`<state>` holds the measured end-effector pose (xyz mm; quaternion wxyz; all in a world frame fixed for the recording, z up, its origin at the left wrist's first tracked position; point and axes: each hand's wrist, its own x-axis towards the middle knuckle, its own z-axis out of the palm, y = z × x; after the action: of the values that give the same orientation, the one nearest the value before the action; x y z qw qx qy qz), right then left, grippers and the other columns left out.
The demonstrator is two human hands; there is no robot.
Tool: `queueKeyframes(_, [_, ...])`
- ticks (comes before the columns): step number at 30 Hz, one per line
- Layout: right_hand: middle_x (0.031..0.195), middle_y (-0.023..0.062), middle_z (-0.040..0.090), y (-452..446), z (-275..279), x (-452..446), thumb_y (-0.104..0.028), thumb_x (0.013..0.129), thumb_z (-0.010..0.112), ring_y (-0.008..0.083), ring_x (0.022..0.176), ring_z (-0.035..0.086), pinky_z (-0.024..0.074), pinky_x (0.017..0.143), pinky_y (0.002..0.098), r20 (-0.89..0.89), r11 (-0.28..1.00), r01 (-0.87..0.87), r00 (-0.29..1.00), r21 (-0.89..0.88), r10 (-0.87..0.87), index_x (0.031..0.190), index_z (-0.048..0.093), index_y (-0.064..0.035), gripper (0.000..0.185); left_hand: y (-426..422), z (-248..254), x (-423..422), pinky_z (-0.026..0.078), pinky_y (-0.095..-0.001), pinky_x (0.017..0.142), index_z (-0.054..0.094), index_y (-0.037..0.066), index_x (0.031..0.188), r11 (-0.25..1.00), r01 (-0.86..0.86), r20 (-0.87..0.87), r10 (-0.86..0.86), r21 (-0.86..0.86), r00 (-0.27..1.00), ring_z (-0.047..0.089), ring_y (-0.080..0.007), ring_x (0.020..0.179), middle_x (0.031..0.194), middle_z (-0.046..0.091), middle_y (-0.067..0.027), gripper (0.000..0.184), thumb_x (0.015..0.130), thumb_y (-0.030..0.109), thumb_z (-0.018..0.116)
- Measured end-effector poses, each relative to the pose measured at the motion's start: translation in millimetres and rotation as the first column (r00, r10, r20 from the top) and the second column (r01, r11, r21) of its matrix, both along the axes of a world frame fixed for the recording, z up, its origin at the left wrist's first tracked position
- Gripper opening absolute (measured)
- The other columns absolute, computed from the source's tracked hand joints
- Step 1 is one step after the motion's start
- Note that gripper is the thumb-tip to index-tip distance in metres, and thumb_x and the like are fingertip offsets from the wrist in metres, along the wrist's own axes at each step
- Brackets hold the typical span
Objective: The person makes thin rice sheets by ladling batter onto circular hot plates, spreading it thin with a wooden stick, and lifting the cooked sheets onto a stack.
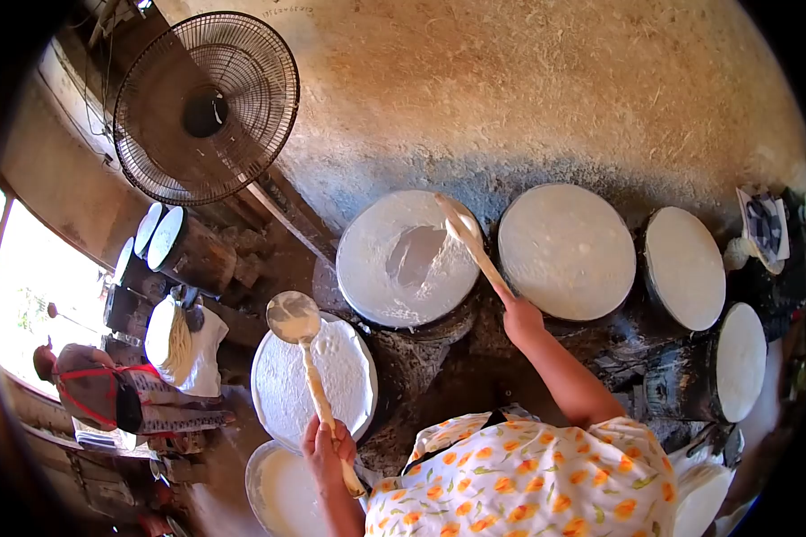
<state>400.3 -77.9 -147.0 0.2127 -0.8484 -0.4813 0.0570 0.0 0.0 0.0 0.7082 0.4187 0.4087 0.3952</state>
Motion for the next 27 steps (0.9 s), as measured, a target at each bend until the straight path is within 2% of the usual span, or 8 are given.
queueKeyframes(2, [0.087,0.0214,0.064,28.0,17.6,4.3,-0.003,0.082,0.047,0.0374,0.079,0.063,0.0496,0.070,0.0462,-0.138,0.945,0.156,0.970,-0.287,-0.202,0.143,0.030,-0.0246,0.067,-1.9,1.0,3.2,0.034,-0.0229,0.032,0.048,0.002,0.091,1.000,0.014,-0.009,-0.014,-0.007,1.000,0.039,-0.0086,0.041,0.069,0.048,-0.0063,0.017,0.097,0.015,0.040])
queueKeyframes(5, [0.078,0.0213,0.062,78.1,6.8,4.3,-0.001,0.082,0.045,0.0382,0.073,0.061,0.0483,0.065,0.0465,-0.187,0.975,0.148,0.966,-0.167,-0.179,0.142,0.032,-0.0263,0.067,9.7,10.2,-4.0,0.034,-0.0229,0.033,0.051,0.001,0.099,1.000,0.007,-0.009,-0.007,0.018,1.000,0.039,-0.0085,0.041,0.069,0.048,-0.0058,0.017,0.097,0.014,0.040])
queueKeyframes(9, [0.084,0.0246,0.063,71.7,-23.2,2.3,-0.003,0.081,0.045,0.0405,0.074,0.061,0.0496,0.068,0.0474,-0.281,0.987,-0.073,0.953,0.142,0.112,0.140,0.035,-0.0235,0.063,9.8,-1.3,4.2,0.033,-0.0217,0.031,0.050,-0.001,0.118,1.000,0.002,0.016,-0.002,0.005,1.000,0.037,-0.0065,0.039,0.069,0.048,-0.0044,0.029,0.096,0.014,0.039])
queueKeyframes(15, [0.092,0.0228,0.064,18.6,8.6,8.0,-0.004,0.081,0.046,0.0409,0.078,0.061,0.0490,0.070,0.0488,-0.364,0.981,0.194,0.914,0.001,-0.180,0.137,0.039,-0.0255,0.061,5.5,-9.4,9.0,0.034,-0.0218,0.032,0.050,0.000,0.118,1.000,0.008,0.014,-0.008,0.001,1.000,0.037,-0.0066,0.040,0.070,0.047,-0.0037,0.029,0.096,0.015,0.041])
queueKeyframes(19, [0.098,0.0252,0.062,18.6,-27.1,-20.9,-0.001,0.079,0.046,0.0432,0.082,0.060,0.0476,0.072,0.0487,-0.351,0.922,0.042,0.930,0.385,0.105,0.138,0.038,-0.0232,0.063,7.6,-12.0,19.5,0.034,-0.0216,0.032,0.049,-0.001,0.119,0.999,0.041,0.043,-0.040,-0.021,0.998,0.037,-0.0064,0.040,0.070,0.047,-0.0039,0.030,0.096,0.016,0.041])
queueKeyframes(22, [0.106,0.0257,0.059,10.9,18.9,-39.9,0.000,0.079,0.045,0.0416,0.088,0.060,0.0491,0.077,0.0459,-0.533,0.994,-0.056,0.846,-0.098,-0.004,0.137,0.039,-0.0297,0.065,8.0,-11.8,28.5,0.034,-0.0215,0.032,0.049,-0.001,0.119,0.998,0.063,0.049,-0.062,-0.027,0.997,0.036,-0.0062,0.040,0.070,0.047,-0.0041,0.030,0.096,0.016,0.041])
queueKeyframes(26, [0.097,0.0254,0.062,2.1,-21.5,-1.3,0.000,0.080,0.045,0.0416,0.083,0.061,0.0491,0.074,0.0471,-0.299,0.891,0.076,0.952,0.447,0.069,0.137,0.039,-0.0224,0.062,4.7,-6.2,29.3,0.034,-0.0218,0.032,0.049,-0.001,0.119,0.997,0.044,0.041,-0.041,-0.059,0.998,0.036,-0.0061,0.040,0.069,0.046,-0.0041,0.030,0.096,0.016,0.041])
queueKeyframes(27, [0.105,0.0250,0.060,2.5,-12.6,4.4,0.000,0.079,0.043,0.0406,0.091,0.060,0.0479,0.078,0.0462,-0.388,0.980,0.160,0.916,0.121,-0.101,0.136,0.041,-0.0175,0.059,3.3,-5.1,29.1,0.034,-0.0218,0.032,0.049,-0.001,0.119,0.997,0.039,0.041,-0.036,-0.063,0.999,0.036,-0.0061,0.040,0.069,0.046,-0.0041,0.030,0.096,0.016,0.041])
